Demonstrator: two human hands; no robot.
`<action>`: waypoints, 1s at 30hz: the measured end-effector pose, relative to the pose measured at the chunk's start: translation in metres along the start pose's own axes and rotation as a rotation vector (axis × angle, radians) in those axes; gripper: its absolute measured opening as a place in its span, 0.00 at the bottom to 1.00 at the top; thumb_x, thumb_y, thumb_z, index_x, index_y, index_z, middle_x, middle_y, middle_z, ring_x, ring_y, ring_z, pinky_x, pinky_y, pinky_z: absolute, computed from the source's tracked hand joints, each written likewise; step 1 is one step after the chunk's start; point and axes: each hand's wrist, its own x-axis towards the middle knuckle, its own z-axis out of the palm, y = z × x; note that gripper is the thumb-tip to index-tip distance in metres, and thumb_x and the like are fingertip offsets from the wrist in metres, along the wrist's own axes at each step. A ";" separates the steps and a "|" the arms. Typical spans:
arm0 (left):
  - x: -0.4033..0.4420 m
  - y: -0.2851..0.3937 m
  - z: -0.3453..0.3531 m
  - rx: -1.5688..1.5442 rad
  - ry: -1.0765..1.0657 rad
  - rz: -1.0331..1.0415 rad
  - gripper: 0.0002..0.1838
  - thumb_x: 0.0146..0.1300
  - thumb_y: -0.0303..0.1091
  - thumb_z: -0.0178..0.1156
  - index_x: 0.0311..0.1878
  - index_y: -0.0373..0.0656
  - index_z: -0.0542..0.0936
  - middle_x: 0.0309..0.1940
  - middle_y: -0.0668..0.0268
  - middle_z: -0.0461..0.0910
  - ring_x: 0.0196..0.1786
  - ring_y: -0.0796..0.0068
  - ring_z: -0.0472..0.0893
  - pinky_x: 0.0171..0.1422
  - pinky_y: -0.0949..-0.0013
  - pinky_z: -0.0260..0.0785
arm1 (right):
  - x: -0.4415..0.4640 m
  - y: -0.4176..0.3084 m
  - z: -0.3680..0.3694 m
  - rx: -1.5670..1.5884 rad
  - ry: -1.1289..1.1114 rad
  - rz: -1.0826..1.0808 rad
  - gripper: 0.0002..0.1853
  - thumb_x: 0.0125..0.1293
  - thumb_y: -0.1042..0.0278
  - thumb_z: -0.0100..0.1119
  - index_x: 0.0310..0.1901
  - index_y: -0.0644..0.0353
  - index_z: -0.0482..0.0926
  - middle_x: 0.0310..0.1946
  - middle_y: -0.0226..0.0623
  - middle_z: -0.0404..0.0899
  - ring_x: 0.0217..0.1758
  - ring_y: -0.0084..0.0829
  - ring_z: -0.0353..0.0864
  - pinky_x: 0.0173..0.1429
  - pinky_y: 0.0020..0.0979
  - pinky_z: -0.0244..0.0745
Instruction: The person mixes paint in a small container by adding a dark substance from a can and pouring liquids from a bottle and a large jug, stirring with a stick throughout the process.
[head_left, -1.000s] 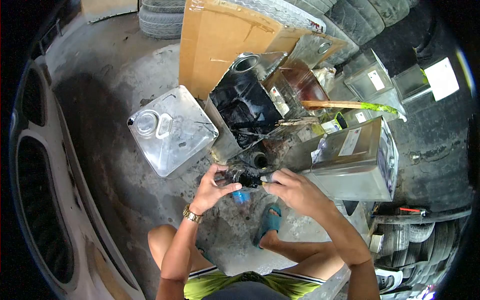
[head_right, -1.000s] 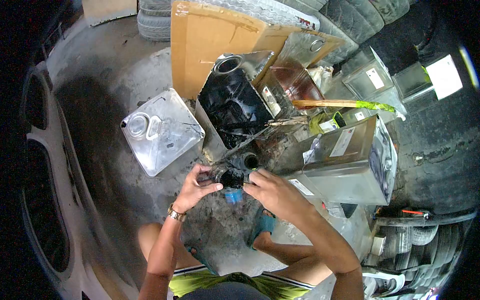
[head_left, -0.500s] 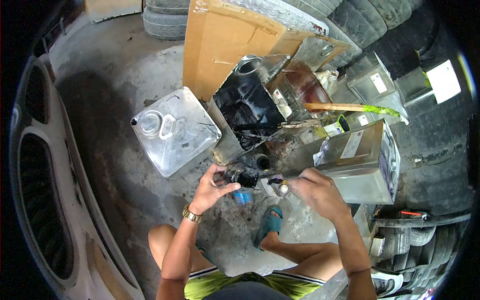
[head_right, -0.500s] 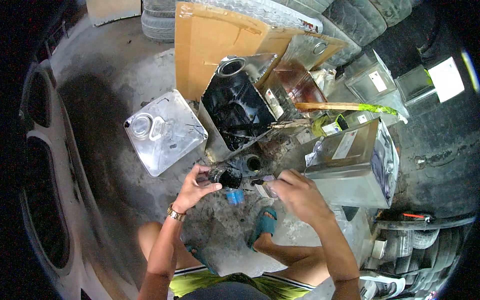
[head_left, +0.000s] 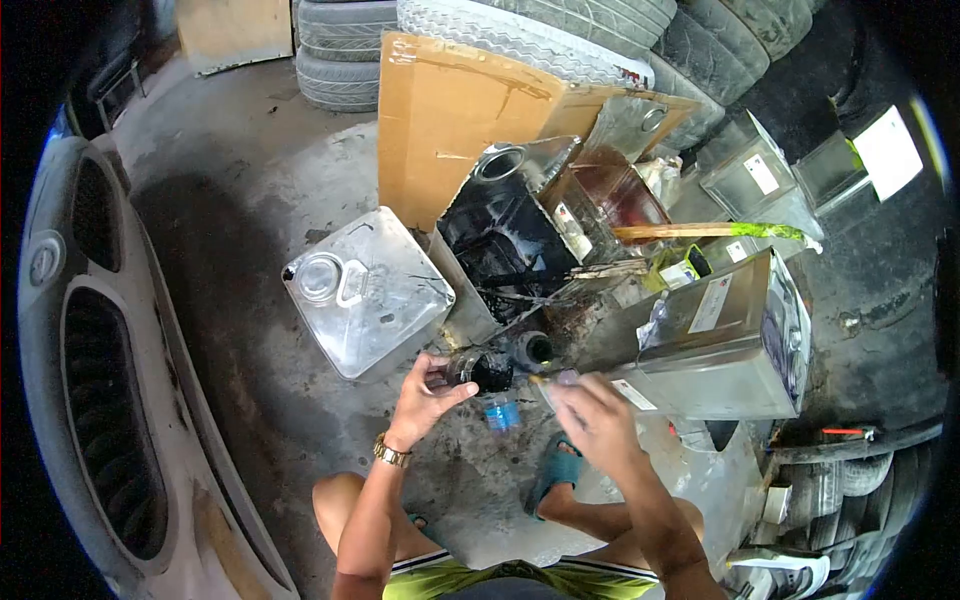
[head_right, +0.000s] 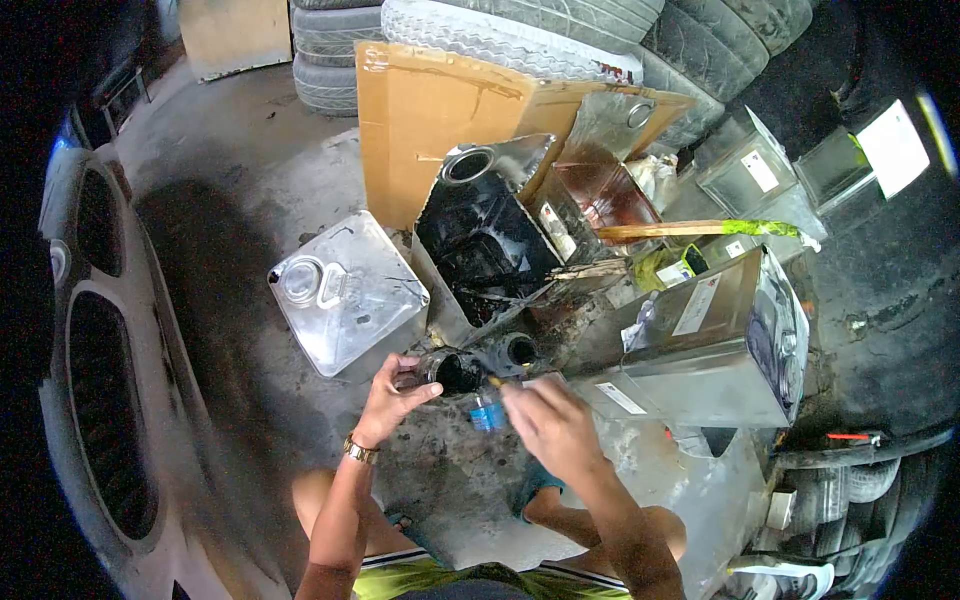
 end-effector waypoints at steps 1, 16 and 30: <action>0.000 0.001 0.000 -0.030 -0.013 0.004 0.30 0.52 0.35 0.77 0.52 0.36 0.71 0.45 0.59 0.78 0.47 0.76 0.78 0.51 0.72 0.77 | -0.001 -0.004 0.001 0.020 -0.078 -0.049 0.09 0.59 0.73 0.63 0.42 0.60 0.81 0.31 0.35 0.74 0.33 0.37 0.78 0.38 0.36 0.77; 0.002 -0.016 -0.005 -0.094 -0.016 0.036 0.28 0.52 0.33 0.77 0.51 0.35 0.71 0.44 0.62 0.79 0.47 0.75 0.79 0.53 0.70 0.76 | 0.010 0.020 0.067 -0.036 -0.276 0.009 0.09 0.62 0.72 0.57 0.43 0.54 0.81 0.35 0.39 0.77 0.42 0.41 0.80 0.43 0.40 0.78; 0.002 -0.003 0.006 -0.085 -0.054 0.009 0.30 0.51 0.32 0.77 0.53 0.35 0.70 0.46 0.59 0.79 0.50 0.74 0.80 0.53 0.70 0.78 | 0.024 0.017 0.066 -0.074 -0.108 -0.001 0.05 0.61 0.70 0.59 0.38 0.58 0.79 0.32 0.39 0.75 0.38 0.43 0.80 0.42 0.42 0.77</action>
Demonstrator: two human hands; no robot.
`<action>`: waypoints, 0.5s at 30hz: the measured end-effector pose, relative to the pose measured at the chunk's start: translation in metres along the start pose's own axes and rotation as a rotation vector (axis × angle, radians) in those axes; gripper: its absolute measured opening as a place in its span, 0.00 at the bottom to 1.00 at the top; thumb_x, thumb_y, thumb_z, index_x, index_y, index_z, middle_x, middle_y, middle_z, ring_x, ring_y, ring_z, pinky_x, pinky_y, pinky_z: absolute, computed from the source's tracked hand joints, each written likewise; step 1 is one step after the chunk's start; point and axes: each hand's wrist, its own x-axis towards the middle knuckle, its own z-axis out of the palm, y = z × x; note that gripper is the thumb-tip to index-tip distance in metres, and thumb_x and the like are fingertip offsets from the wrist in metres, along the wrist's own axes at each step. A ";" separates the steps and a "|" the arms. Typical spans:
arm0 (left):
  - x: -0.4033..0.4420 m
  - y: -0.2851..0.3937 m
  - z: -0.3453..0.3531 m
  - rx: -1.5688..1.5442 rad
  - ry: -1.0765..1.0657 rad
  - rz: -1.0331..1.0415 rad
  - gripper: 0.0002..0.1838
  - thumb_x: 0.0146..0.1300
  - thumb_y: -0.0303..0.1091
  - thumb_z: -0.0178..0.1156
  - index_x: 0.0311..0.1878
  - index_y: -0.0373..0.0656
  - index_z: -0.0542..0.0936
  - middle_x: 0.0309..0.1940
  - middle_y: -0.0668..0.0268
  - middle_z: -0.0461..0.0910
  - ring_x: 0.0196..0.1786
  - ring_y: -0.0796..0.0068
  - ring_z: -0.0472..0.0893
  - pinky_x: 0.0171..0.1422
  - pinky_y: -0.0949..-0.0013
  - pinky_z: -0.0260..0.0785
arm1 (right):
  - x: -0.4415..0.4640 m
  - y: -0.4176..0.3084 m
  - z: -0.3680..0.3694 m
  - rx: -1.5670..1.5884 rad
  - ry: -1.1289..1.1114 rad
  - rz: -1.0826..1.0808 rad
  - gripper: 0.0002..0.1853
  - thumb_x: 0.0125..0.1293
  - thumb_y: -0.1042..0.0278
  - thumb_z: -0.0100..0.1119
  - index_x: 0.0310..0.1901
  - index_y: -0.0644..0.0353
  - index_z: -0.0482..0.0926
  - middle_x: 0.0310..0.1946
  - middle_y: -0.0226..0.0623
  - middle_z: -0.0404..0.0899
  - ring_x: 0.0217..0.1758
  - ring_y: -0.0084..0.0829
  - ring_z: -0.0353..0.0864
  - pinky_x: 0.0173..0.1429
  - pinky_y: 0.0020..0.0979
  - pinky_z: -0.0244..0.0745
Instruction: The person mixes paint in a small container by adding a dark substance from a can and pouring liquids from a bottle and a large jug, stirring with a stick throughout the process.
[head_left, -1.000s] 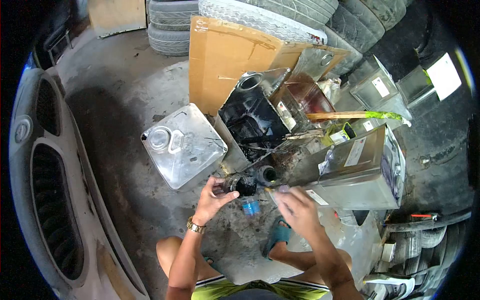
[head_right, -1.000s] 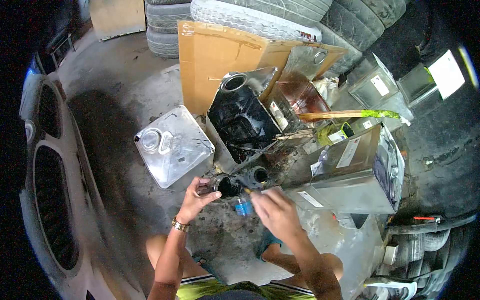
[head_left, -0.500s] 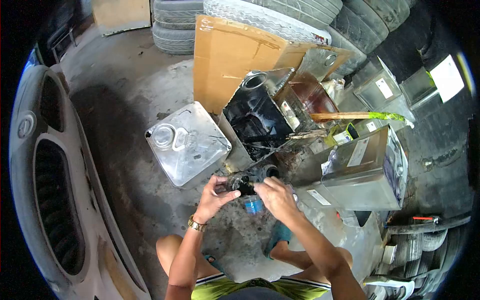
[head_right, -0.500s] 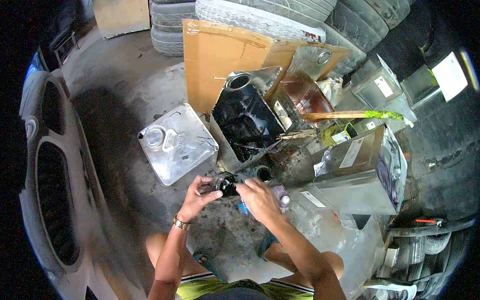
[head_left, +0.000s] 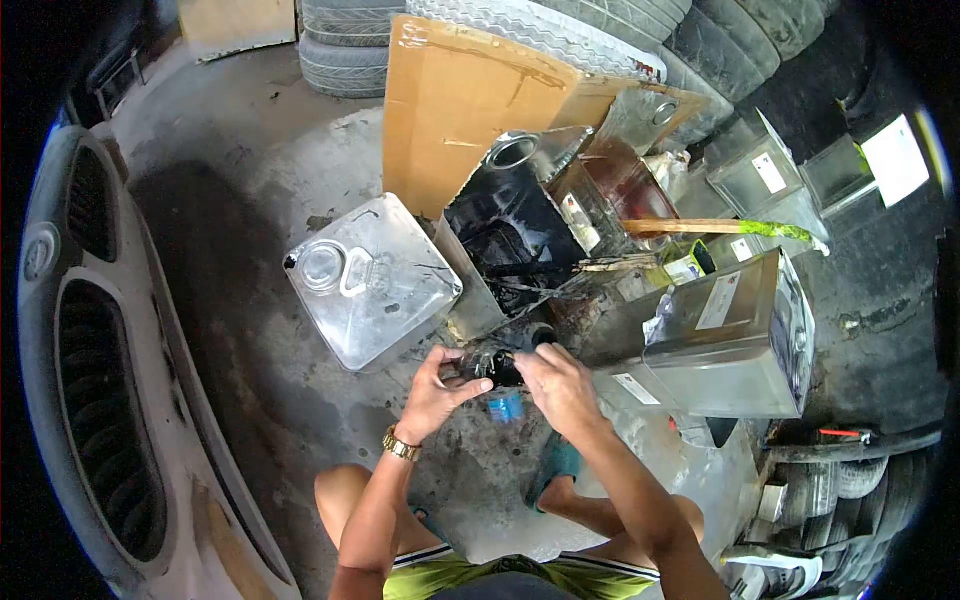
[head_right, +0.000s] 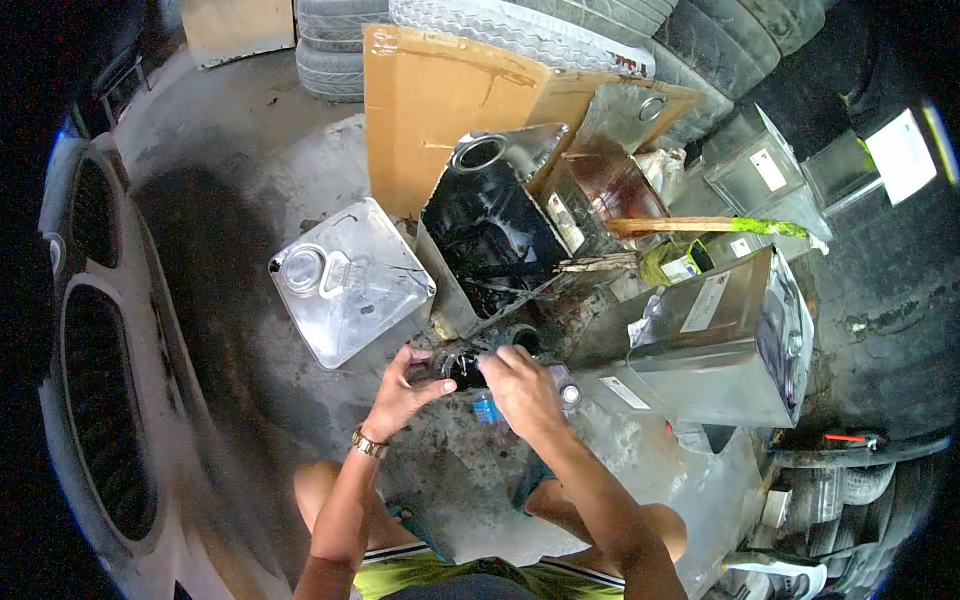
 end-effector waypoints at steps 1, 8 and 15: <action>0.001 -0.005 -0.001 -0.004 0.012 0.014 0.31 0.51 0.32 0.77 0.54 0.35 0.70 0.47 0.59 0.79 0.50 0.73 0.80 0.54 0.69 0.77 | -0.004 -0.004 -0.003 -0.003 -0.052 0.041 0.05 0.61 0.71 0.59 0.39 0.58 0.79 0.32 0.39 0.75 0.39 0.43 0.80 0.42 0.41 0.78; 0.005 -0.008 0.001 0.129 0.036 0.065 0.33 0.48 0.35 0.79 0.53 0.36 0.71 0.48 0.63 0.77 0.53 0.72 0.77 0.57 0.65 0.75 | -0.002 -0.010 -0.009 -0.014 0.005 0.060 0.03 0.63 0.72 0.58 0.36 0.60 0.79 0.32 0.41 0.76 0.36 0.45 0.79 0.42 0.43 0.77; 0.011 -0.022 0.001 0.032 0.003 0.000 0.32 0.48 0.35 0.79 0.53 0.37 0.72 0.47 0.63 0.77 0.53 0.73 0.77 0.58 0.66 0.75 | -0.001 0.000 0.011 0.173 -0.024 0.149 0.05 0.64 0.72 0.58 0.40 0.60 0.80 0.33 0.43 0.76 0.39 0.48 0.79 0.41 0.44 0.75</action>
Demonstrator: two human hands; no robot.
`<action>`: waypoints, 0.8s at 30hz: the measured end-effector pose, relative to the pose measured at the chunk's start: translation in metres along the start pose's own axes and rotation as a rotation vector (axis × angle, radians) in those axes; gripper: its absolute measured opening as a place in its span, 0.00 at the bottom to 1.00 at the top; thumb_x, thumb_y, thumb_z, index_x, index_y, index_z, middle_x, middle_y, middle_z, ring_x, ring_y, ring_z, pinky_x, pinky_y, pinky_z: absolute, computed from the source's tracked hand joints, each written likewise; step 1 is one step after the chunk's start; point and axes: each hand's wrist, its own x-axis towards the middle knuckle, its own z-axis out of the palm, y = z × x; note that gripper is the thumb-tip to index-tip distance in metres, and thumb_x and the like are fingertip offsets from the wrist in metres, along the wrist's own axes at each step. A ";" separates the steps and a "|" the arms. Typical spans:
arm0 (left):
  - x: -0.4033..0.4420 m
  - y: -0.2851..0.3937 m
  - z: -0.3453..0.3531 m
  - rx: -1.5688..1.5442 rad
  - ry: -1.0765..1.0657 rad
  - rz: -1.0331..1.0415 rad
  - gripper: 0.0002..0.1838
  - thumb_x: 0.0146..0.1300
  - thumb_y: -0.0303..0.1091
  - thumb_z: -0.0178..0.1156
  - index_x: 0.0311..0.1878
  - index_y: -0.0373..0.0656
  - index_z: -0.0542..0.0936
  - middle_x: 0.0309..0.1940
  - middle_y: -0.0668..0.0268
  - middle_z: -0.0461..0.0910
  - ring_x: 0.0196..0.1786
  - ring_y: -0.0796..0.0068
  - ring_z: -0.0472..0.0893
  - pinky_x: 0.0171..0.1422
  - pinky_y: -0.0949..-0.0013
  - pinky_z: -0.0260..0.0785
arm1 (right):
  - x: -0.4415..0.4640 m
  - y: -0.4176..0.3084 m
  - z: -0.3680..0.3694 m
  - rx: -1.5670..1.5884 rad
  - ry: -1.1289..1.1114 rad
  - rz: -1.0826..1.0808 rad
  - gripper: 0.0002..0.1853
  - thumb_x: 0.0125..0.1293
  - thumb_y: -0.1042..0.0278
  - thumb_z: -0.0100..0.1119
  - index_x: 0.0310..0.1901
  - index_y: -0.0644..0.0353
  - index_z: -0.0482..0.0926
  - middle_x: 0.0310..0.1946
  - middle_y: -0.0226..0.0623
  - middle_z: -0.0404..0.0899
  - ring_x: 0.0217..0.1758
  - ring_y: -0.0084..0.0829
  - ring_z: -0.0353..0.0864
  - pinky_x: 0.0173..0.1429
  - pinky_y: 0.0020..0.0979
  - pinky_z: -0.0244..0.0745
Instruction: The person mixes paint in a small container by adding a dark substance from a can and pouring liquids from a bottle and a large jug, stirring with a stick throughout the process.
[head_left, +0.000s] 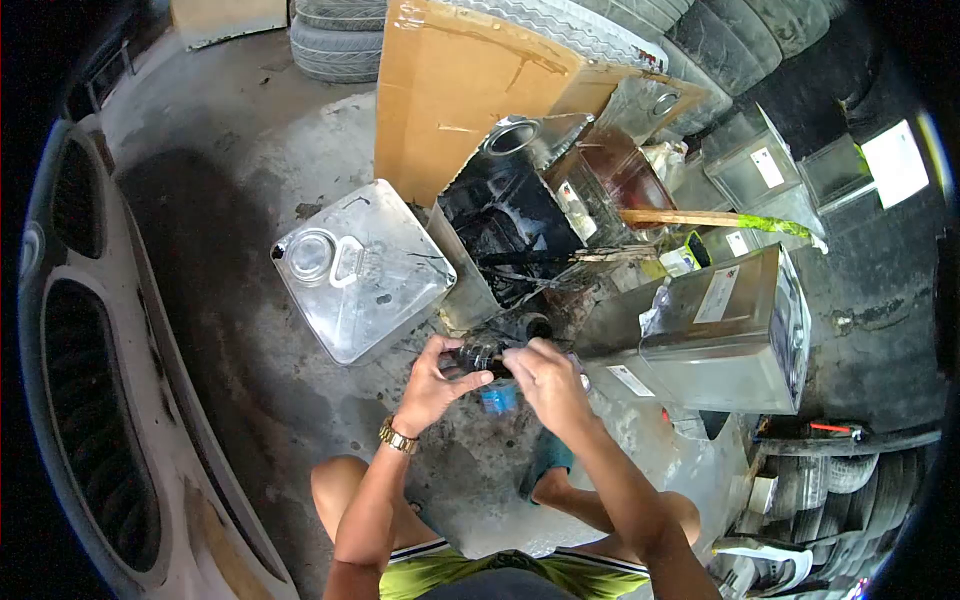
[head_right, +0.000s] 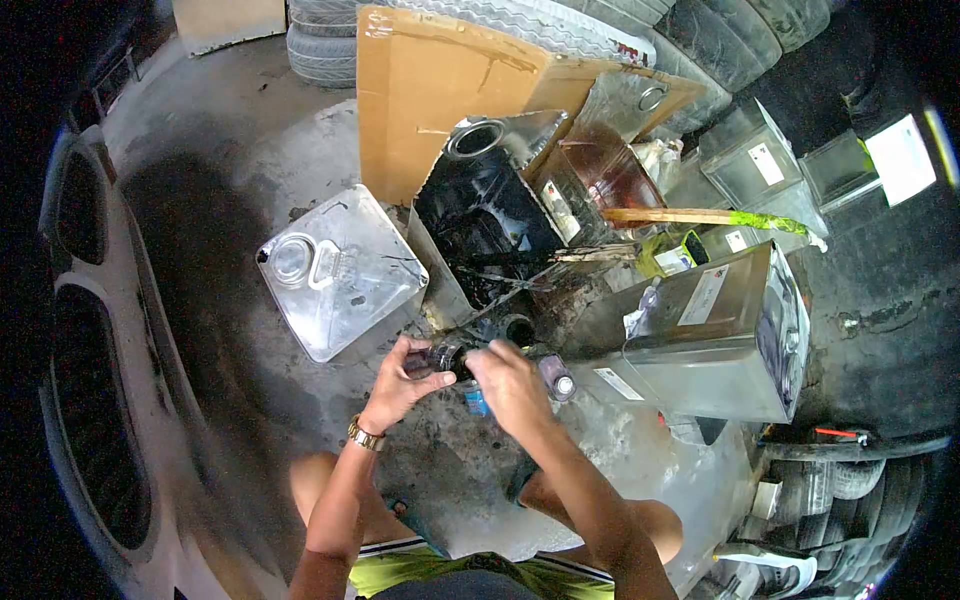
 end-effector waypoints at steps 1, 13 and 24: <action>-0.001 0.002 0.001 -0.048 -0.010 -0.001 0.31 0.50 0.33 0.78 0.53 0.37 0.71 0.47 0.63 0.77 0.52 0.74 0.78 0.58 0.67 0.75 | -0.001 0.003 -0.002 0.001 -0.002 -0.001 0.05 0.64 0.72 0.58 0.40 0.60 0.80 0.33 0.43 0.76 0.39 0.48 0.79 0.41 0.44 0.75; 0.002 -0.002 0.004 -0.104 -0.031 -0.004 0.32 0.49 0.36 0.79 0.53 0.38 0.72 0.45 0.64 0.77 0.51 0.75 0.77 0.57 0.67 0.74 | -0.006 0.003 -0.013 -0.115 0.053 0.007 0.03 0.63 0.76 0.61 0.37 0.63 0.82 0.32 0.44 0.78 0.35 0.49 0.78 0.39 0.41 0.73; -0.004 0.007 0.007 -0.139 -0.051 0.000 0.30 0.51 0.33 0.77 0.53 0.37 0.71 0.46 0.62 0.77 0.52 0.72 0.77 0.58 0.67 0.74 | -0.015 -0.014 -0.028 0.131 -0.034 0.074 0.06 0.65 0.73 0.59 0.38 0.65 0.82 0.30 0.44 0.77 0.33 0.44 0.79 0.37 0.38 0.73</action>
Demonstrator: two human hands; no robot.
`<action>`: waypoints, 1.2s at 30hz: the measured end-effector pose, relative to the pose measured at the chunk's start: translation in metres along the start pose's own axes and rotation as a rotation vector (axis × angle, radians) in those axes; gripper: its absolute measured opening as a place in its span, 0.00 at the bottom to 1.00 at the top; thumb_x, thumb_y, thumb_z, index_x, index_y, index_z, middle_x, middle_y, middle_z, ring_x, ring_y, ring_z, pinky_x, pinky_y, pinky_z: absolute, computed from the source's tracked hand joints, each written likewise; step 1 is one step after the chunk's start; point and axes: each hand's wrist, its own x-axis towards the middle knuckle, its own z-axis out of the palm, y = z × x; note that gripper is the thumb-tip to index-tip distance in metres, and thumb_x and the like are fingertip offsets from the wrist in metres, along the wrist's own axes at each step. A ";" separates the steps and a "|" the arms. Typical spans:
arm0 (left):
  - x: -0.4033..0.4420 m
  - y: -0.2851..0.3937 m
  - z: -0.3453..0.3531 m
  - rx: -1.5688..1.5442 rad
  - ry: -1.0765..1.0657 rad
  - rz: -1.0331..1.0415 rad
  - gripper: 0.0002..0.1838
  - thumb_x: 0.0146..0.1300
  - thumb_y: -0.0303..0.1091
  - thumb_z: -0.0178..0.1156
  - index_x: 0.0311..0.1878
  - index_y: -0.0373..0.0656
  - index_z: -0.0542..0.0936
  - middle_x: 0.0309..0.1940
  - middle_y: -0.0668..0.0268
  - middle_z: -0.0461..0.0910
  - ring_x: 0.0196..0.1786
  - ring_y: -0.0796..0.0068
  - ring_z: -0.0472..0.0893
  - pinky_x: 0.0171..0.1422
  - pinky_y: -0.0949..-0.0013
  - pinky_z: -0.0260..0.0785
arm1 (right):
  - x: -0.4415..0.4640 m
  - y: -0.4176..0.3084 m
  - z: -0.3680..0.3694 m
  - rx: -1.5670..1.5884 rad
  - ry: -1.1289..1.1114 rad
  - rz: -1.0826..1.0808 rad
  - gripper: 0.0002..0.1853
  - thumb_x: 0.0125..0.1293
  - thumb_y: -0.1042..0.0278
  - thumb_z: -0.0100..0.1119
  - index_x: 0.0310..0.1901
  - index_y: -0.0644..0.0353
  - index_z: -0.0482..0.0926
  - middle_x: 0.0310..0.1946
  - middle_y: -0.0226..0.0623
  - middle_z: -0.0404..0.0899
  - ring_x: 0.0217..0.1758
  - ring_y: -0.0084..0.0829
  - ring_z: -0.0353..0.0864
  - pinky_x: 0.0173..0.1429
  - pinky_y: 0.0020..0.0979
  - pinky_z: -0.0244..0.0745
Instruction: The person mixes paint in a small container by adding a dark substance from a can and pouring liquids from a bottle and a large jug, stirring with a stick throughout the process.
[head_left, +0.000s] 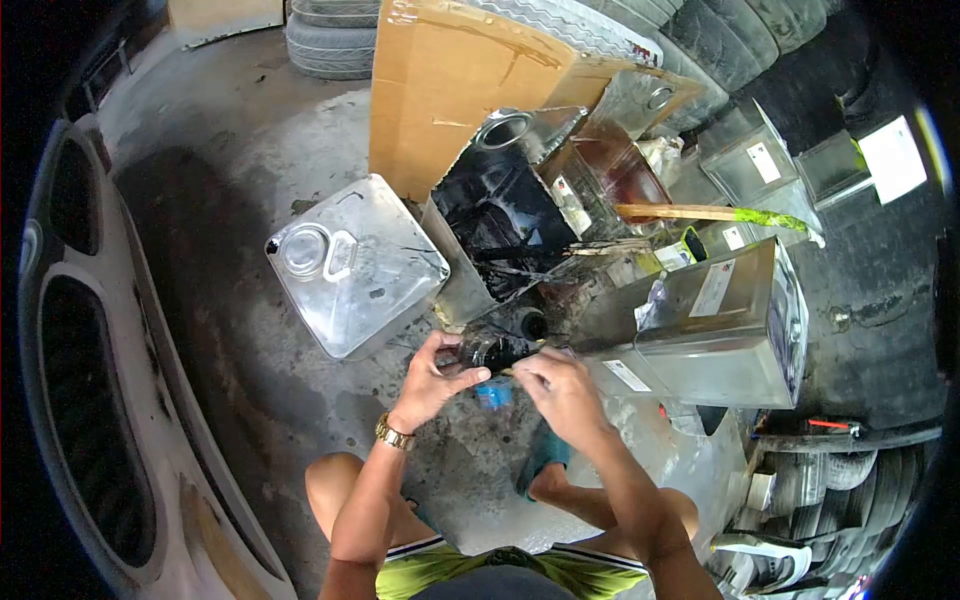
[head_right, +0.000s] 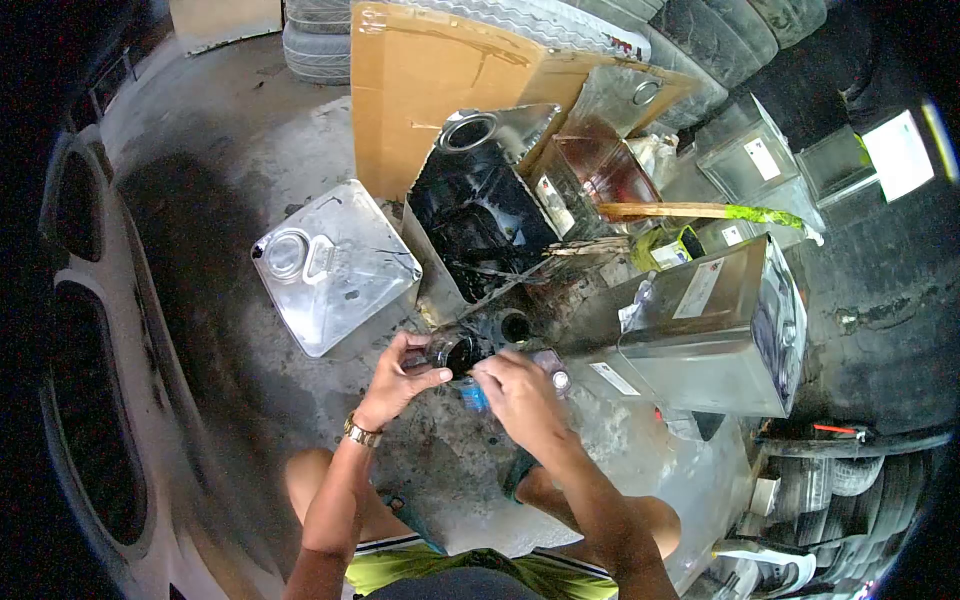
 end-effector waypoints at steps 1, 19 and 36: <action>-0.001 0.002 0.000 -0.005 -0.002 -0.005 0.29 0.51 0.32 0.77 0.52 0.37 0.71 0.46 0.63 0.77 0.52 0.73 0.77 0.58 0.67 0.74 | 0.002 0.000 0.004 -0.003 0.003 0.001 0.06 0.65 0.73 0.59 0.38 0.65 0.82 0.30 0.44 0.77 0.33 0.44 0.79 0.37 0.38 0.73; -0.001 0.003 -0.003 0.083 0.027 0.021 0.27 0.50 0.31 0.77 0.50 0.38 0.73 0.46 0.65 0.77 0.49 0.77 0.76 0.55 0.70 0.73 | -0.010 0.018 0.021 -0.205 0.054 -0.036 0.07 0.66 0.71 0.57 0.44 0.57 0.81 0.32 0.41 0.74 0.36 0.45 0.79 0.39 0.43 0.75; -0.001 -0.004 -0.001 0.069 0.036 0.014 0.32 0.49 0.37 0.79 0.51 0.36 0.70 0.47 0.61 0.77 0.52 0.71 0.78 0.59 0.65 0.74 | -0.020 -0.002 -0.024 -0.254 0.027 -0.173 0.07 0.62 0.72 0.61 0.42 0.56 0.82 0.32 0.38 0.74 0.34 0.42 0.80 0.37 0.41 0.77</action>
